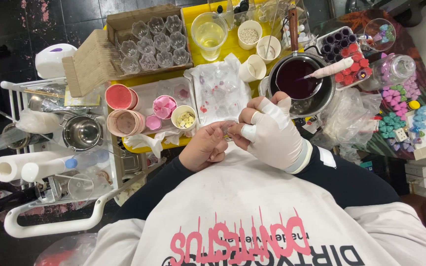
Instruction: The recorder is seen decorating small wax pieces with colored beads and other accessories.
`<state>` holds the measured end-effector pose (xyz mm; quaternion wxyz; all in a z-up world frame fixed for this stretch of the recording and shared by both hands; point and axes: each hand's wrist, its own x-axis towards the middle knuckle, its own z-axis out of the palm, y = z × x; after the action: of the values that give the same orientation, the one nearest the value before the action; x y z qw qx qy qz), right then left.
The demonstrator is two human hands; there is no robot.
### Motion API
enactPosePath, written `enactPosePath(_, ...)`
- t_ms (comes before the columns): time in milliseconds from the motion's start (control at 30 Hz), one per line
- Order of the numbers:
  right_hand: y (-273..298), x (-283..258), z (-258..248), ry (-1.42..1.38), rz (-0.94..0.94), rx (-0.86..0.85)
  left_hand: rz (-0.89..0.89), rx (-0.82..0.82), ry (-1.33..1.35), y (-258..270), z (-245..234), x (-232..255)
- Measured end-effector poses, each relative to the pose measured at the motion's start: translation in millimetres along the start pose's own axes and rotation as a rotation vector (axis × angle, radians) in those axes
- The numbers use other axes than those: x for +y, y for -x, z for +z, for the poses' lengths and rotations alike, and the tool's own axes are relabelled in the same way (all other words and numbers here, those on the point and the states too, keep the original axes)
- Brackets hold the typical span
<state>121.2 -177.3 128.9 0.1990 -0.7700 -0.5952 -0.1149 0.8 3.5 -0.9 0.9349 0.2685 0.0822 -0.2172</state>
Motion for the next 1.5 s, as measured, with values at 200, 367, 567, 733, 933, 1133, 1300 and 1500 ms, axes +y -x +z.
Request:
enactPosePath(200, -2, 3, 5, -0.089, -0.002, -0.014, -0.012, -0.014, 0.018, 1, -3, 1)
enactPosePath(367, -4, 7, 8, -0.147, -0.005, -0.046, -0.036, -0.020, 0.059, 0, -2, 2)
enactPosePath(567, -6, 6, 9, -0.158, -0.010, -0.068, -0.030, -0.073, 0.105, 0, -14, -4)
enactPosePath(733, -4, 4, 16, -0.094, -0.010, -0.098, -0.053, -0.033, 0.102, -1, -14, -4)
enactPosePath(933, -3, 5, 15, -0.051, 0.016, -0.121, -0.083, 0.026, 0.068, -2, -10, 0)
enactPosePath(1133, -6, 8, -10, -0.169, 0.082, -0.104, -0.093, -0.054, 0.051, -1, -6, 9)
enactPosePath(1300, -7, 19, -13, -0.536, 0.047, -0.066, -0.058, -0.021, -0.055, -3, -16, 13)
enactPosePath(1500, 1, 9, 12, -0.710, 0.065, -0.021, -0.161, 0.084, -0.099, -11, -1, 20)
